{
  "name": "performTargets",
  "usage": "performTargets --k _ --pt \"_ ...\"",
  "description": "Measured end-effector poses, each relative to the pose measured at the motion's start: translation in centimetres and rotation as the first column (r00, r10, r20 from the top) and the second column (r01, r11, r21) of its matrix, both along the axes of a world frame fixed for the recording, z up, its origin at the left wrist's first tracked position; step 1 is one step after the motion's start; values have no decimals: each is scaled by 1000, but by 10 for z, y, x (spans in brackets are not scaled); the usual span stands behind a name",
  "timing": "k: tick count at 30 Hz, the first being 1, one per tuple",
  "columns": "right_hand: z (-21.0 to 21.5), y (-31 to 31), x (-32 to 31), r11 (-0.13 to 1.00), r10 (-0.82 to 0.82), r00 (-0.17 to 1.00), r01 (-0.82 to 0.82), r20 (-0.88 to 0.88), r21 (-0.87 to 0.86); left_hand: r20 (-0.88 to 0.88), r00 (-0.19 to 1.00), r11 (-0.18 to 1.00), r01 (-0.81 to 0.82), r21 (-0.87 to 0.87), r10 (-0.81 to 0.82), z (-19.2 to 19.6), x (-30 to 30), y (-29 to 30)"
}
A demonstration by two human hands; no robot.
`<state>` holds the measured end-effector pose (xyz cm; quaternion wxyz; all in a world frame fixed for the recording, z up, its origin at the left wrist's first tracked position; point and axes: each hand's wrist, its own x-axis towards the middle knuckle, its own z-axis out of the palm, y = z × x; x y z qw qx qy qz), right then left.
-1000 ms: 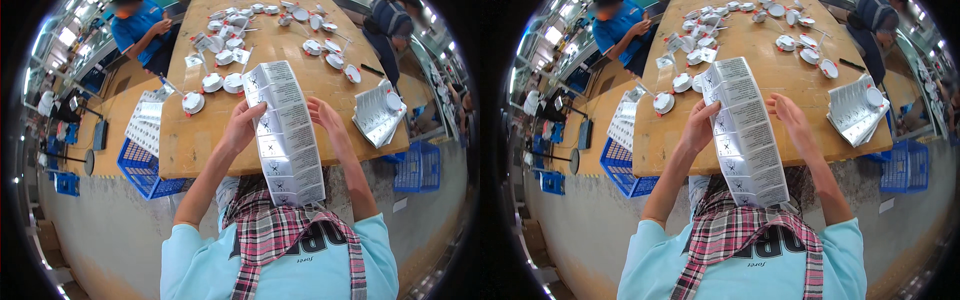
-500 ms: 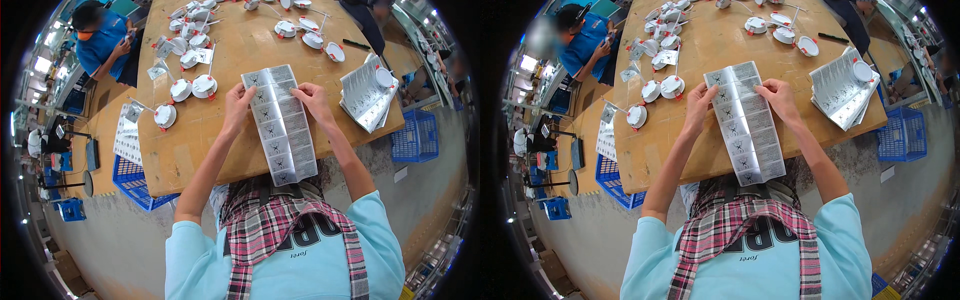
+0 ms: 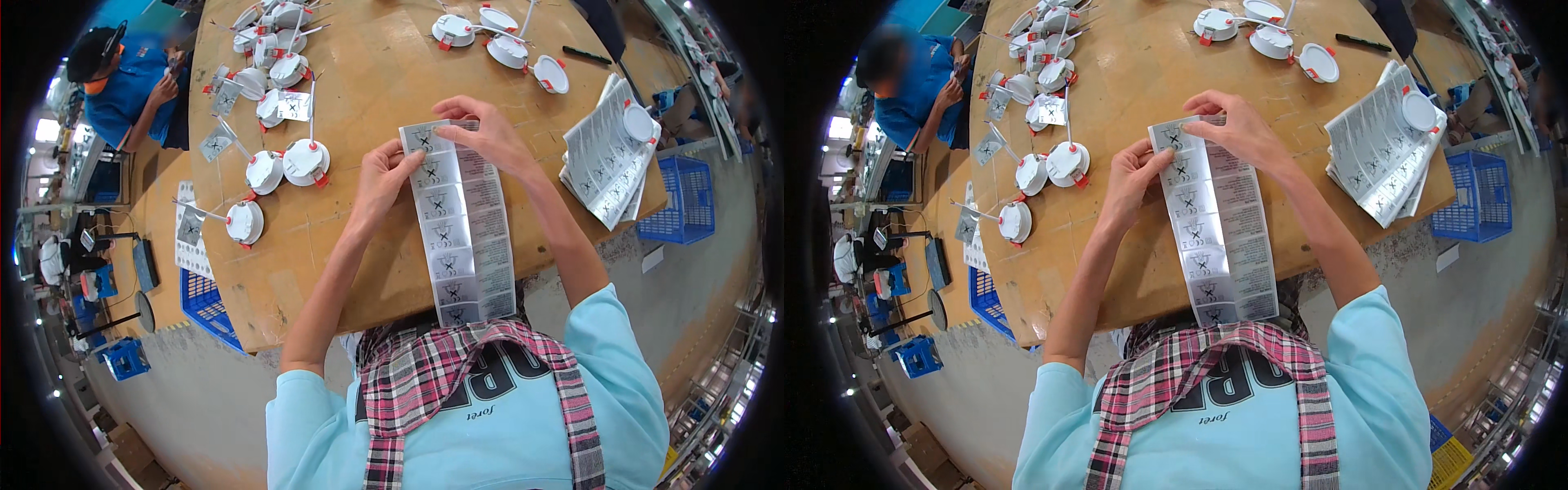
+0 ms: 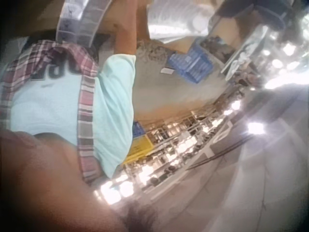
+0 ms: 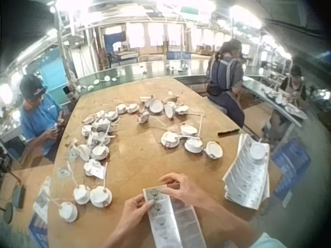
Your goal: Applying adhesive certification labels to the backs of small circular light fixtures on an assembly line.
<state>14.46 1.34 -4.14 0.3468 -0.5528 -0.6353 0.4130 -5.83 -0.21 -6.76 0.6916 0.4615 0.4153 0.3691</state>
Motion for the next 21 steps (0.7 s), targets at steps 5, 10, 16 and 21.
performTargets --k 5,10,16,21 --pt "-4 7 4 991 90 994 -96 -67 -93 72 994 995 -78 -62 82 4 -5 8" --pt "-7 9 5 998 67 998 -67 16 -22 -20 1000 999 4 -45 -5 9 -10 25" --pt "-6 13 -1 993 81 993 -88 86 79 -32 997 997 64 -52 -66 15 -21 32" --pt "-5 7 0 990 90 990 -101 106 103 -453 836 845 -23 534 309 23 -28 6"
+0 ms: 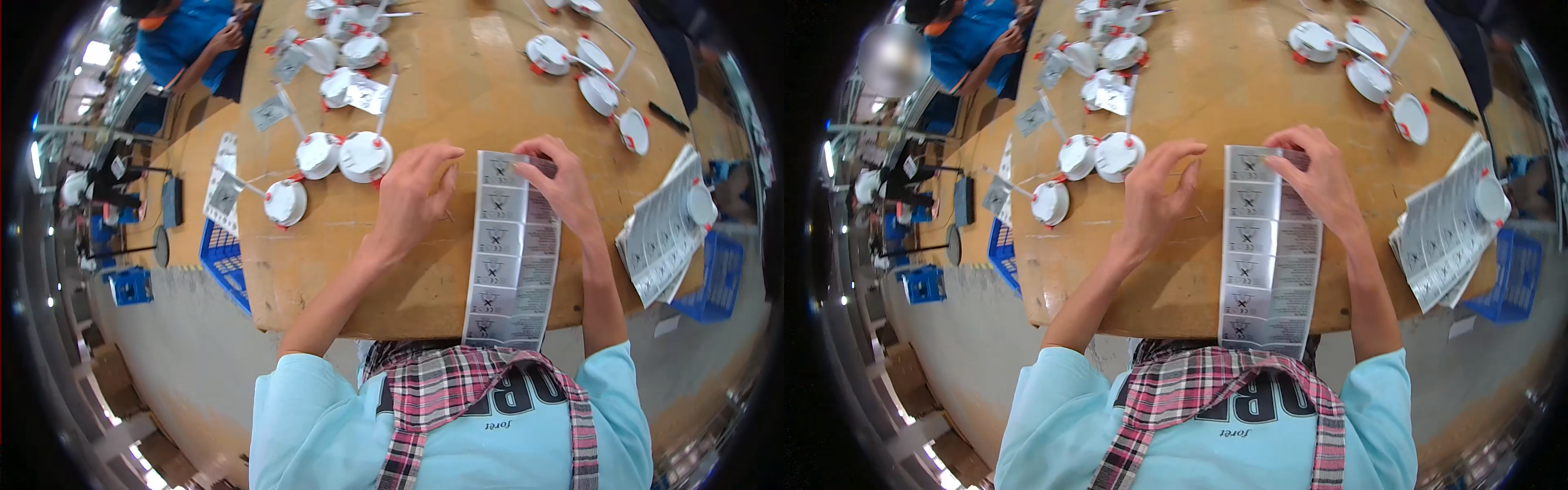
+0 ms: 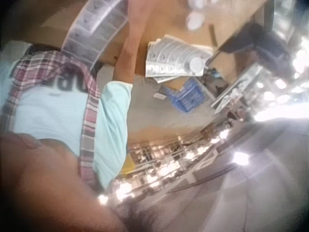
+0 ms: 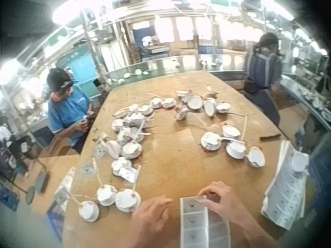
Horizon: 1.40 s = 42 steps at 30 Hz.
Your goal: Applying adhesive certification labels to the backs of small circular light fixtures on an assembly line.
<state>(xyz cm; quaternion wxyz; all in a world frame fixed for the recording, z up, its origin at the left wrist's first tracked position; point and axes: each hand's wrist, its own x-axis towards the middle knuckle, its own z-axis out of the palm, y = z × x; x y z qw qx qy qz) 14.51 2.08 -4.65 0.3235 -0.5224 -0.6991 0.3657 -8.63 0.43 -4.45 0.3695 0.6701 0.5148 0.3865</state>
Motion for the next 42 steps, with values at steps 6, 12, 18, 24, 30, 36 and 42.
performTargets --k 6,12,18,24,30,36,42 --pt "1 -7 -8 998 -56 998 56 3 -15 -559 826 825 271 495 65 -33 -73 15" --pt "-8 -2 2 996 -87 992 87 -87 -14 -247 963 876 28 481 105 -10 -33 22" --pt "-7 -1 -4 996 -62 984 51 -165 -67 391 906 905 293 -309 -160 -7 7 13" --pt "0 -6 -12 917 -137 988 100 68 387 491 862 835 359 -416 -126 -7 7 15" --pt "7 -24 -25 960 -119 993 110 17 259 470 873 838 349 -420 -128 -2 10 13" --pt "9 -28 -27 990 -68 997 71 -28 118 356 911 862 342 -375 -207 1 22 16" --pt "5 -28 -24 997 -77 991 78 -110 0 140 956 893 293 -341 -260 10 32 11"
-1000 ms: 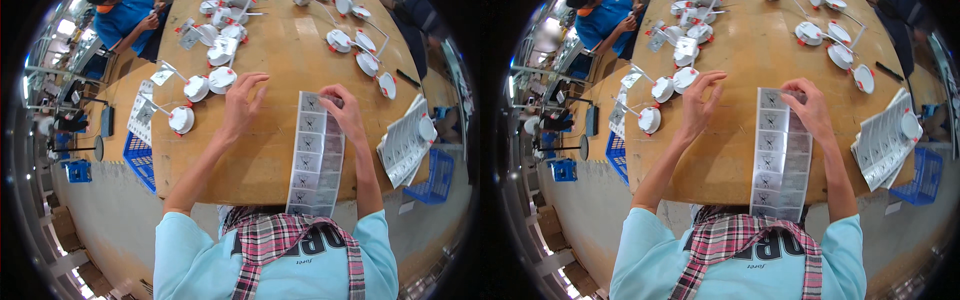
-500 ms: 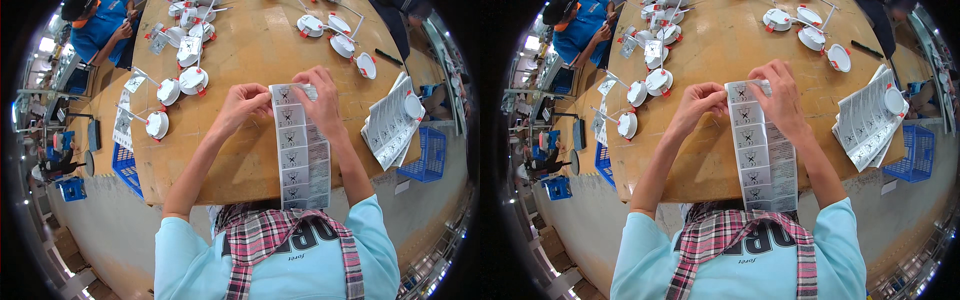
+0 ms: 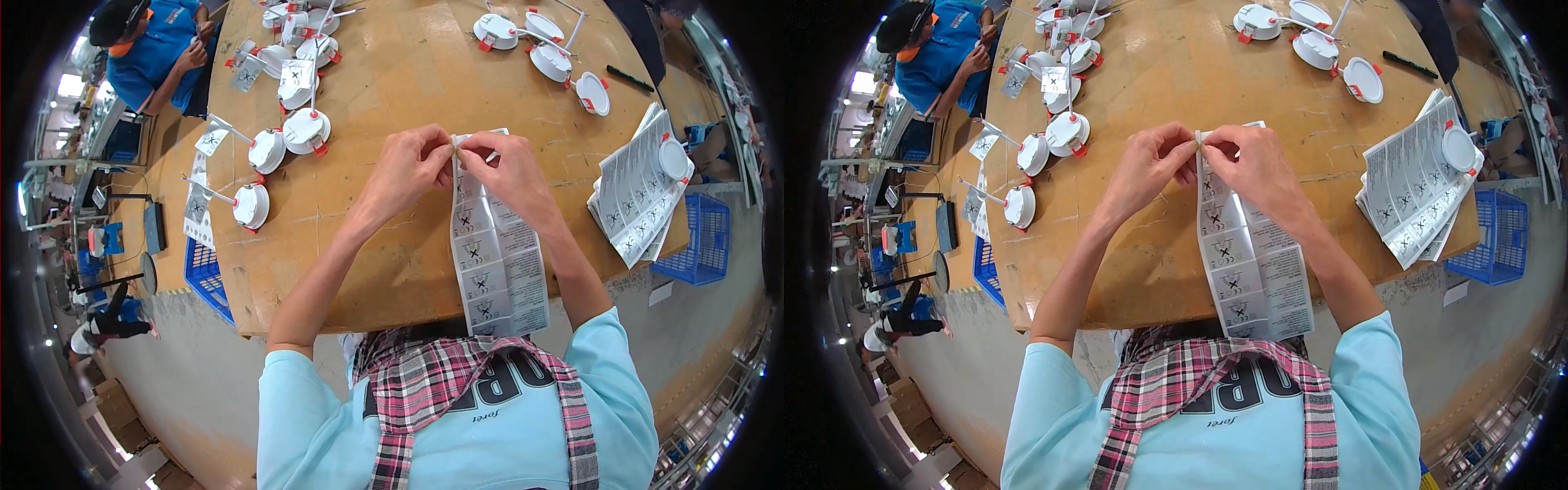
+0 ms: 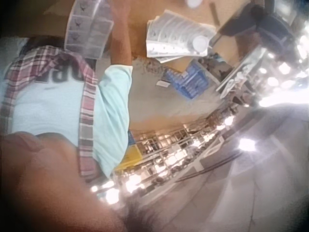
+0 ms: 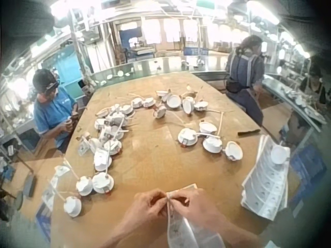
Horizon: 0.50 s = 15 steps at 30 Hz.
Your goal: Applying adhesive certification labels to the backs of small circular light fixtures on an assembly line.
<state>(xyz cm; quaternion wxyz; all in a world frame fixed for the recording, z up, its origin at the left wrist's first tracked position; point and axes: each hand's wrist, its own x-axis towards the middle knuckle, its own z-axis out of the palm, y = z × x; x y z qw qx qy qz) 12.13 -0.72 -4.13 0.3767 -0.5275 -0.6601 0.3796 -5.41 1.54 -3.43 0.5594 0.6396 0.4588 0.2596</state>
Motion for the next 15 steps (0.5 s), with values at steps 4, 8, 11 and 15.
performTargets --k 4,8,11,15 --pt "-1 0 2 999 15 1000 -14 19 -39 -77 997 996 15 89 -9 0 3 -4" --pt "-4 0 2 998 4 999 -1 52 -61 -124 992 991 12 130 4 -4 5 -4" --pt "-4 2 4 996 -10 998 15 57 -87 -82 996 994 -20 109 29 -6 7 -4" --pt "-12 9 8 997 -36 999 37 25 -73 -3 998 995 -66 73 67 -3 6 -1"
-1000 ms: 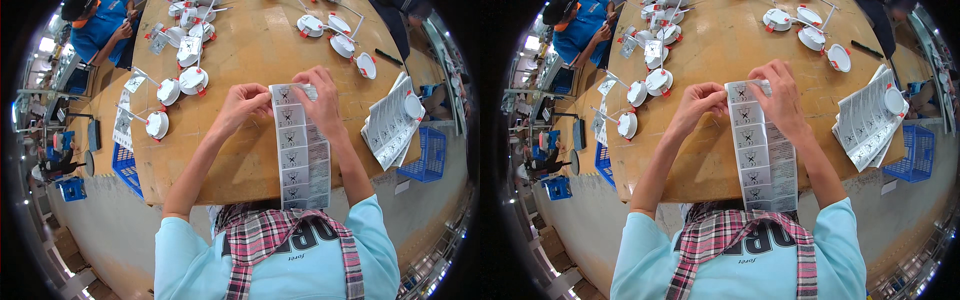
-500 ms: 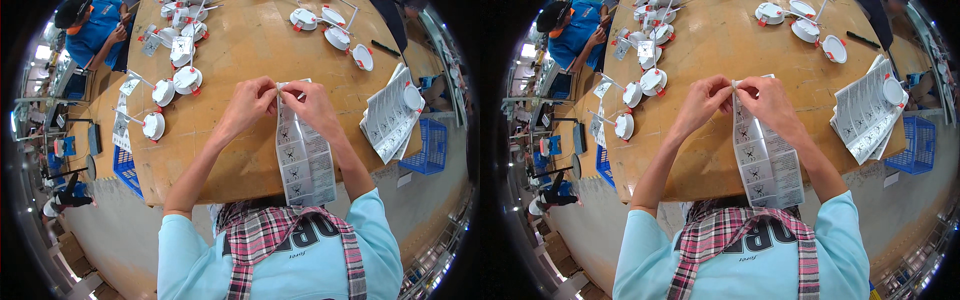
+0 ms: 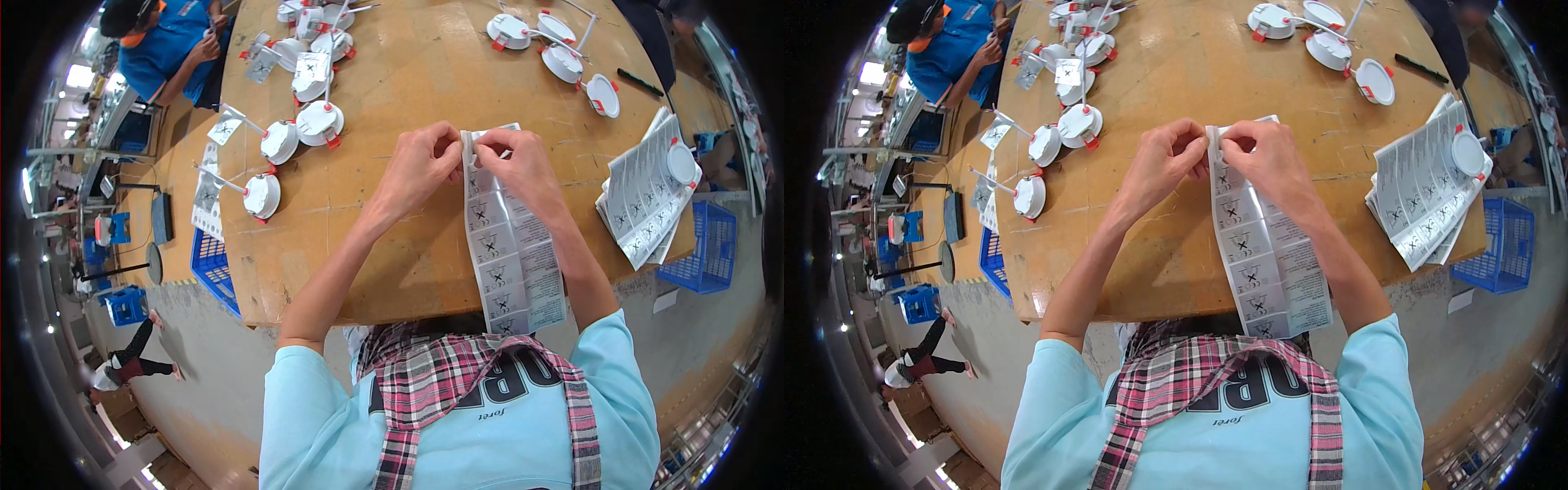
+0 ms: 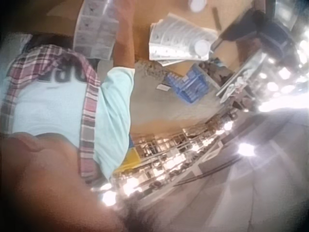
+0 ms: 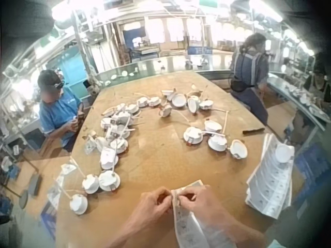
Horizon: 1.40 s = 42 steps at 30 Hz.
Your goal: Applying adhesive certification labels to the backs of small circular light fixtures on an assembly line.
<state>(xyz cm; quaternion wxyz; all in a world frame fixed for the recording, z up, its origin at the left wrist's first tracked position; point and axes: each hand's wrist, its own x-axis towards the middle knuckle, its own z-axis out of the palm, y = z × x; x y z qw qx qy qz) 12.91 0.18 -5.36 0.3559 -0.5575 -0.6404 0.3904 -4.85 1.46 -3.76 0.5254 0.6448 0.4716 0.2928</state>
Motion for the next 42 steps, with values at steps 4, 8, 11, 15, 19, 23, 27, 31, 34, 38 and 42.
performTargets --k 4,8,11,15,19,23,27,31,34,38,42 --pt "5 9 7 996 7 994 -16 -105 -88 10 995 995 -98 -36 99 -12 -16 5" --pt "-4 12 14 973 38 975 -86 -219 -214 -124 955 943 -234 238 269 -40 -17 5" --pt "-4 8 17 974 -12 981 -32 -194 -225 -155 821 570 -232 788 549 -45 6 -4" --pt "-16 5 15 976 -14 965 -43 -260 -214 -170 920 627 -98 773 353 -46 14 -17" --pt "-21 10 27 974 -41 970 -16 -241 -227 -38 976 858 -172 483 216 -39 27 -22" --pt "-7 10 8 994 -45 972 21 -231 -105 -51 967 805 -178 566 249 -43 26 -15" --pt "-6 17 13 987 1 970 -40 -244 -154 -160 946 805 -143 576 283 -46 24 -6" --pt "-5 12 14 990 -25 973 -9 -230 -143 -181 946 840 -139 525 270 -45 29 -11" --pt "-2 9 21 991 15 988 -35 -153 -129 -198 940 849 -144 508 278 -43 32 -15" --pt "5 10 23 999 7 995 -12 -104 -47 -207 935 854 -154 496 289 -43 32 -16" --pt "-4 17 30 999 -40 991 38 -125 -23 -164 951 888 -173 426 264 -42 32 -18"
